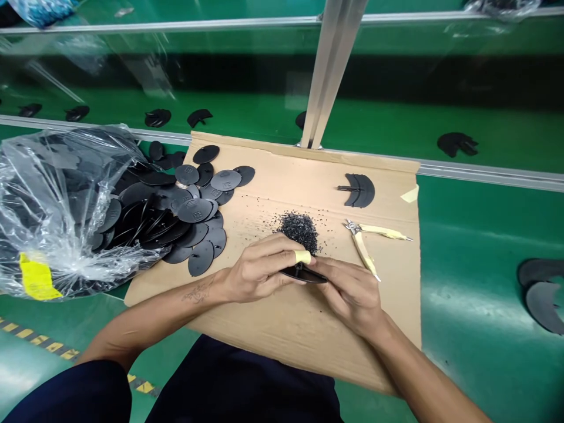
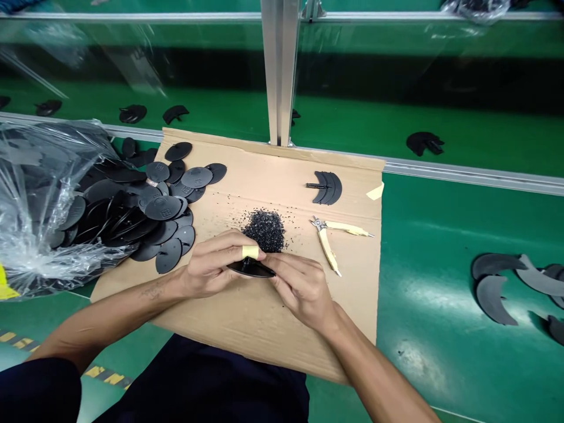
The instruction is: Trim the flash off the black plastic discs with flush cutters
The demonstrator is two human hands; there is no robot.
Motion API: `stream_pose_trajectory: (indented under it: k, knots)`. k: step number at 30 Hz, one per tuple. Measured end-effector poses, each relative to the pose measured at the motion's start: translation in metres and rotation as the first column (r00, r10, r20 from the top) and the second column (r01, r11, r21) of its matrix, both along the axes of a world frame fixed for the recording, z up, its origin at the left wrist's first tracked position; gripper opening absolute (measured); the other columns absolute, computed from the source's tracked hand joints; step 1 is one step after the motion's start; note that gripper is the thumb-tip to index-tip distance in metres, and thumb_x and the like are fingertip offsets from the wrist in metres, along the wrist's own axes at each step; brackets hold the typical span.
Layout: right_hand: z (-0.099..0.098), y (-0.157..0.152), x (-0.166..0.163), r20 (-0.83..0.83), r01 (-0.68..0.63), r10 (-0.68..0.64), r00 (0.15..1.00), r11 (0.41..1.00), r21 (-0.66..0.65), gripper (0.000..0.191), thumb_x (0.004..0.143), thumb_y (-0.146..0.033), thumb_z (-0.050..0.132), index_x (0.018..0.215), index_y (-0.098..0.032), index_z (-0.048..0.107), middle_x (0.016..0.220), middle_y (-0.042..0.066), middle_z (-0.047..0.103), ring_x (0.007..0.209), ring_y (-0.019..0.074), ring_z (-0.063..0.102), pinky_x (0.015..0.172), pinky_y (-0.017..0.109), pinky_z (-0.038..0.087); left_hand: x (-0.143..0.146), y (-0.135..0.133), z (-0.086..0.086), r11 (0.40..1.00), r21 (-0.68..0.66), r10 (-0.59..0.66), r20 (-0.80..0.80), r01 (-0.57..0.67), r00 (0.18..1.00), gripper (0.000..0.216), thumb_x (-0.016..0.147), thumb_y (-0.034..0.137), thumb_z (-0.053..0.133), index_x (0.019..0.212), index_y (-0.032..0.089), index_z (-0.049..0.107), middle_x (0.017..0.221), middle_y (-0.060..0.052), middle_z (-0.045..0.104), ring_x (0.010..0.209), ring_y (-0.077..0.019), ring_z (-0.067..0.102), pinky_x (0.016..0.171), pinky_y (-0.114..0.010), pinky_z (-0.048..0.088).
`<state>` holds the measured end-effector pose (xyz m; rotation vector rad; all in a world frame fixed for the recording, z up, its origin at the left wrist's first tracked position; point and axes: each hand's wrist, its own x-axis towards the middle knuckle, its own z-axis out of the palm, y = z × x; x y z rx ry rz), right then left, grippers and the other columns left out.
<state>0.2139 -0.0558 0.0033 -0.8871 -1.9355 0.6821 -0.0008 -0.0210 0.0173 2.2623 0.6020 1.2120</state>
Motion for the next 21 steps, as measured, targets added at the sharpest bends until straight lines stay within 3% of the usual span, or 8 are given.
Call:
stream_pose_trajectory:
  k: [6, 11, 15, 18, 21]
  knots:
    - [0.001, 0.000, -0.002, -0.047, -0.053, 0.050, 0.998, 0.996, -0.072, 0.036, 0.094, -0.011, 0.060, 0.127, -0.025, 0.070, 0.110, 0.007, 0.079, 0.092, 0.0200, 0.078, 0.079, 0.031, 0.067, 0.001, -0.003, 0.002, 0.999, -0.004, 0.048, 0.020, -0.048, 0.999, 0.017, 0.094, 0.021, 0.068, 0.111, 0.017, 0.068, 0.092, -0.007, 0.073, 0.081, -0.0154, 0.068, 0.072, -0.029, 0.057]
    - [-0.001, 0.000, -0.002, -0.079, -0.023, 0.016, 0.997, 0.996, -0.087, 0.029, 0.095, -0.016, 0.061, 0.120, -0.024, 0.074, 0.108, 0.007, 0.079, 0.088, 0.0201, 0.077, 0.077, 0.032, 0.066, 0.005, -0.003, 0.001, 0.999, -0.035, 0.015, 0.032, -0.014, 0.999, 0.026, 0.097, 0.034, 0.064, 0.117, 0.017, 0.067, 0.093, -0.008, 0.072, 0.085, -0.0180, 0.067, 0.074, -0.033, 0.057]
    - [0.004, 0.003, -0.004, -0.089, -0.023, 0.014, 0.996, 0.995, -0.099, 0.025, 0.095, -0.017, 0.063, 0.116, -0.024, 0.074, 0.105, 0.006, 0.079, 0.088, 0.0189, 0.076, 0.077, 0.032, 0.064, 0.007, -0.004, -0.002, 0.997, -0.076, 0.021, 0.063, -0.016, 0.998, 0.025, 0.101, 0.027, 0.058, 0.123, 0.017, 0.066, 0.096, -0.009, 0.072, 0.087, -0.0175, 0.067, 0.076, -0.033, 0.057]
    - [0.015, 0.011, 0.006, 0.022, 0.013, -0.011, 1.000, 0.996, -0.092, 0.025, 0.094, -0.027, 0.067, 0.118, -0.024, 0.072, 0.107, 0.008, 0.077, 0.092, 0.0213, 0.074, 0.081, 0.037, 0.063, 0.006, -0.004, -0.004, 0.993, -0.095, 0.081, 0.065, -0.074, 0.995, 0.023, 0.098, 0.027, 0.064, 0.118, 0.016, 0.068, 0.092, -0.007, 0.072, 0.083, -0.0165, 0.066, 0.073, -0.031, 0.056]
    - [0.026, 0.024, 0.030, 0.309, 0.126, -0.115, 0.944, 0.992, -0.014, 0.032, 0.092, -0.042, 0.070, 0.118, -0.024, 0.070, 0.111, 0.010, 0.075, 0.103, 0.0274, 0.069, 0.091, 0.047, 0.058, 0.004, 0.000, -0.006, 0.978, -0.129, 0.169, 0.054, -0.161, 0.984, 0.024, 0.094, 0.026, 0.068, 0.116, 0.016, 0.069, 0.088, -0.005, 0.070, 0.079, -0.0139, 0.064, 0.069, -0.027, 0.054]
